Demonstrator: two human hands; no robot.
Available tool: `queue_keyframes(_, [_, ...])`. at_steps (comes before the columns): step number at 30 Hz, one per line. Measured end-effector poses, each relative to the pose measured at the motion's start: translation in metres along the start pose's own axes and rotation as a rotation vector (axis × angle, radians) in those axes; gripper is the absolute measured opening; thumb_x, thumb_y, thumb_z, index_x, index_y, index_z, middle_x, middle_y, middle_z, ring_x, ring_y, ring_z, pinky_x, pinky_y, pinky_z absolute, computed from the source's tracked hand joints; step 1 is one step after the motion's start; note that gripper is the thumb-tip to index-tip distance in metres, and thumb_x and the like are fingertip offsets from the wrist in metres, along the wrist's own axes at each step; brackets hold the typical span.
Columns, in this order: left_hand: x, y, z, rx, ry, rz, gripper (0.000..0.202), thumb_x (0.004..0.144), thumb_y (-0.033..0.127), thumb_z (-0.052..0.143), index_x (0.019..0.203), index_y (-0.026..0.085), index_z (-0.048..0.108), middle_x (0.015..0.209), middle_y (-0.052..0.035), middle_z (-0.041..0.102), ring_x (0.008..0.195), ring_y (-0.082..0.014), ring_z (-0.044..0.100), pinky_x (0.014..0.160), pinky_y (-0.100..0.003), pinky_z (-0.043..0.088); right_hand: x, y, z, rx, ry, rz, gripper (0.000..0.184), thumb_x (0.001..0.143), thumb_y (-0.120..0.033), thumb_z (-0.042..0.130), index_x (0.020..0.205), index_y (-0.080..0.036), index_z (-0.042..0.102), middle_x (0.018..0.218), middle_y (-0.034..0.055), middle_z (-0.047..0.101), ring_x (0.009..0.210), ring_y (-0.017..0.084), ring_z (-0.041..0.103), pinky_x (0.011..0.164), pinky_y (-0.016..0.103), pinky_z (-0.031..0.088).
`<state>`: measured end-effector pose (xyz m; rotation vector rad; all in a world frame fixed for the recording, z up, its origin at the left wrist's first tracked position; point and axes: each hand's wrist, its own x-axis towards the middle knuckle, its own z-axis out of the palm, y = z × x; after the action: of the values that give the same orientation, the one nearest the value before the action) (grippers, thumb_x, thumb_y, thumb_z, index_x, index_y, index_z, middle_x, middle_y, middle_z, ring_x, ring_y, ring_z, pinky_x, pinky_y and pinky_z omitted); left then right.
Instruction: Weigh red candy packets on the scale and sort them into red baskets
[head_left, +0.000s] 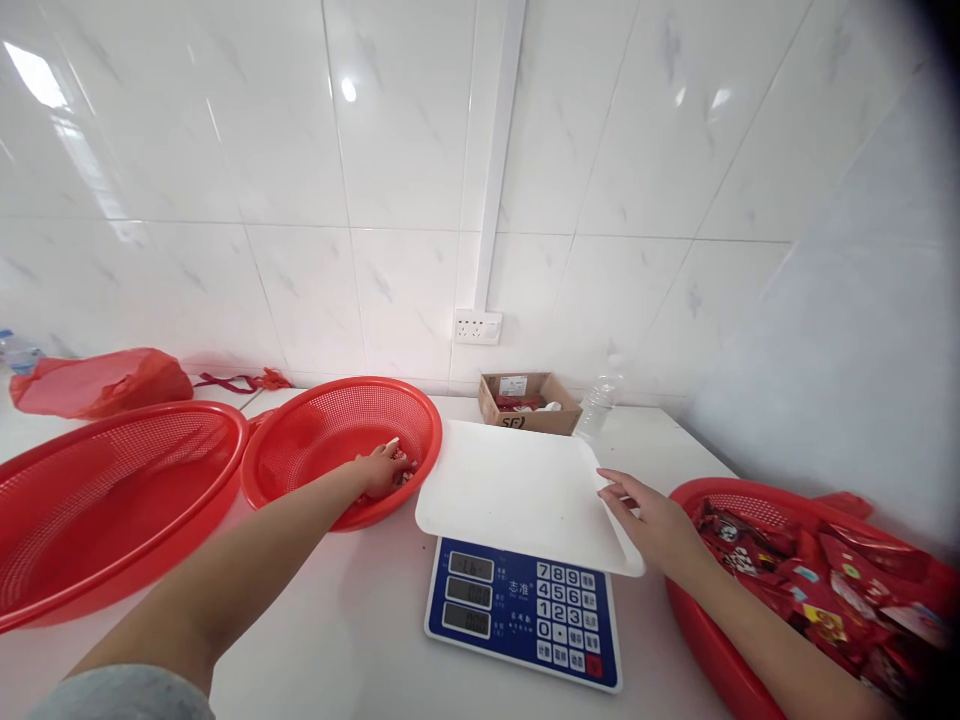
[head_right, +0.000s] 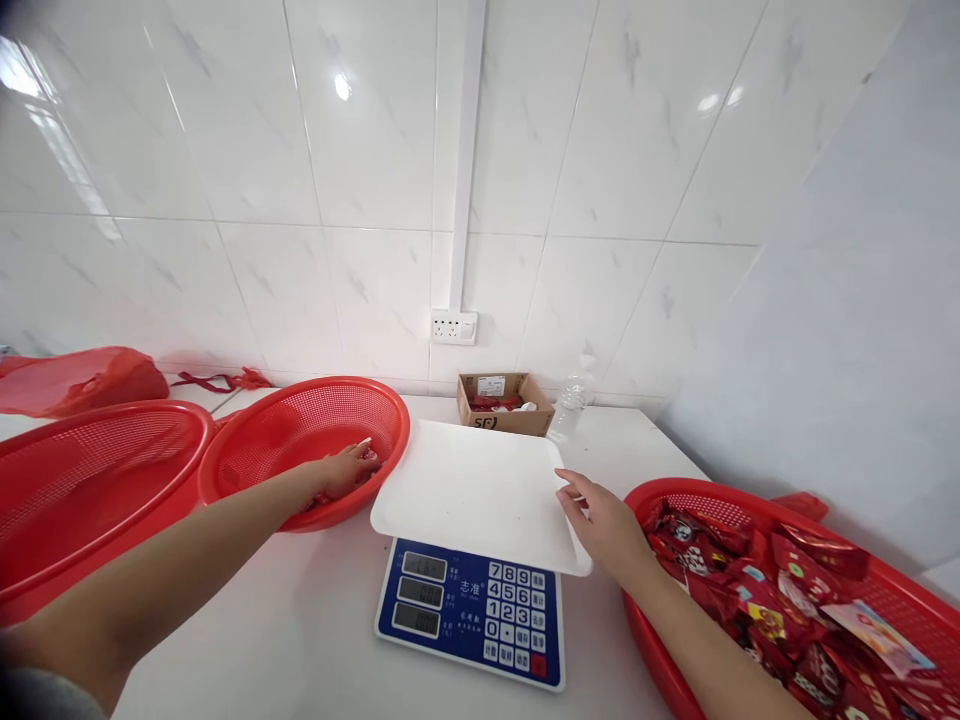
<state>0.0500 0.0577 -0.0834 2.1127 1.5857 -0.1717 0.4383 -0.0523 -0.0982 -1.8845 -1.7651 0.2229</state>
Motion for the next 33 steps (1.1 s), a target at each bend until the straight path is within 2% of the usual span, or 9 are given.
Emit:
queue_keyframes(5, [0.0, -0.009, -0.017, -0.035, -0.017, -0.004, 0.04, 0.065, 0.057, 0.059, 0.093, 0.029, 0.066, 0.106, -0.0068, 0.066, 0.088, -0.0279, 0.062, 0.072, -0.036, 0.048, -0.001, -0.003, -0.002, 0.009, -0.025, 0.009, 0.043, 0.082, -0.043, 0.038, 0.115, -0.021, 0.056, 0.094, 0.0042, 0.069, 0.078, 0.02, 0.064, 0.07, 0.034, 0.051])
queue_keyframes(9, [-0.011, -0.013, -0.03, -0.044, 0.086, -0.059, 0.036, 0.065, 0.056, 0.059, 0.077, 0.023, 0.067, 0.079, -0.0077, 0.069, 0.071, -0.0266, 0.063, 0.062, -0.035, 0.048, -0.002, -0.004, -0.004, 0.005, -0.025, 0.03, 0.043, 0.082, -0.042, 0.039, 0.116, -0.022, 0.056, 0.096, 0.0046, 0.069, 0.079, 0.02, 0.064, 0.071, 0.034, 0.051])
queue_keyframes(12, [-0.032, -0.001, -0.03, -0.072, 0.283, -0.043, 0.034, 0.075, 0.05, 0.051, 0.092, 0.023, 0.063, 0.092, -0.0075, 0.069, 0.081, -0.027, 0.063, 0.067, -0.034, 0.047, -0.002, -0.003, -0.005, 0.027, -0.021, 0.011, 0.04, 0.082, -0.039, 0.04, 0.114, -0.021, 0.057, 0.095, 0.0047, 0.069, 0.082, 0.02, 0.064, 0.072, 0.033, 0.051])
queue_keyframes(15, [-0.059, 0.024, -0.012, -0.121, 0.492, 0.036, 0.035, 0.087, 0.044, 0.034, 0.107, 0.026, 0.055, 0.109, -0.0042, 0.064, 0.096, -0.0222, 0.059, 0.077, -0.03, 0.046, -0.001, -0.001, -0.002, 0.045, 0.006, -0.031, 0.037, 0.083, -0.037, 0.041, 0.112, -0.021, 0.059, 0.094, 0.0052, 0.069, 0.084, 0.02, 0.064, 0.073, 0.033, 0.051])
queue_keyframes(17, [-0.075, 0.041, 0.011, -0.162, 0.596, 0.124, 0.033, 0.089, 0.043, 0.032, 0.102, 0.025, 0.056, 0.104, -0.0029, 0.065, 0.094, -0.0191, 0.06, 0.076, -0.027, 0.047, 0.0, -0.001, 0.001, 0.053, 0.041, -0.067, 0.035, 0.083, -0.033, 0.042, 0.11, -0.02, 0.06, 0.094, 0.0064, 0.069, 0.085, 0.02, 0.064, 0.075, 0.034, 0.051])
queue_keyframes(20, [-0.088, 0.06, 0.05, -0.251, 0.999, 0.538, 0.017, 0.086, 0.03, 0.046, 0.093, 0.022, 0.058, 0.087, -0.0028, 0.066, 0.083, -0.0175, 0.061, 0.075, -0.028, 0.048, 0.0, -0.003, -0.001, 0.047, 0.104, -0.118, 0.031, 0.083, -0.026, 0.042, 0.106, -0.019, 0.061, 0.099, 0.0087, 0.068, 0.09, 0.021, 0.063, 0.077, 0.035, 0.05])
queue_keyframes(23, [-0.087, 0.067, 0.078, -0.209, 1.207, 0.792, 0.014, 0.082, 0.017, 0.053, 0.095, 0.019, 0.058, 0.08, -0.0032, 0.064, 0.076, -0.0154, 0.06, 0.071, -0.026, 0.048, -0.004, 0.0, -0.012, -0.008, 0.124, -0.063, 0.031, 0.085, -0.023, 0.042, 0.11, -0.021, 0.06, 0.105, 0.0069, 0.066, 0.097, 0.019, 0.06, 0.086, 0.033, 0.047])
queue_keyframes(28, [-0.07, 0.063, 0.098, -0.375, 1.36, 0.618, 0.019, 0.083, 0.024, 0.05, 0.097, 0.015, 0.059, 0.09, -0.0094, 0.062, 0.086, -0.0212, 0.058, 0.077, -0.035, 0.047, -0.043, 0.034, -0.05, -0.132, 0.042, 0.072, 0.042, 0.084, -0.026, 0.045, 0.125, -0.018, 0.05, 0.127, 0.0099, 0.054, 0.12, 0.022, 0.045, 0.102, 0.038, 0.032])
queue_keyframes(33, [-0.062, 0.05, 0.107, -0.575, 1.278, 0.536, 0.032, 0.08, 0.04, 0.047, 0.098, 0.016, 0.06, 0.092, -0.0108, 0.061, 0.084, -0.0271, 0.058, 0.071, -0.043, 0.049, -0.101, 0.071, -0.079, -0.155, -0.229, 0.237, 0.08, 0.06, -0.043, 0.072, 0.132, -0.019, 0.045, 0.139, 0.0135, 0.04, 0.129, 0.033, 0.032, 0.102, 0.043, 0.031])
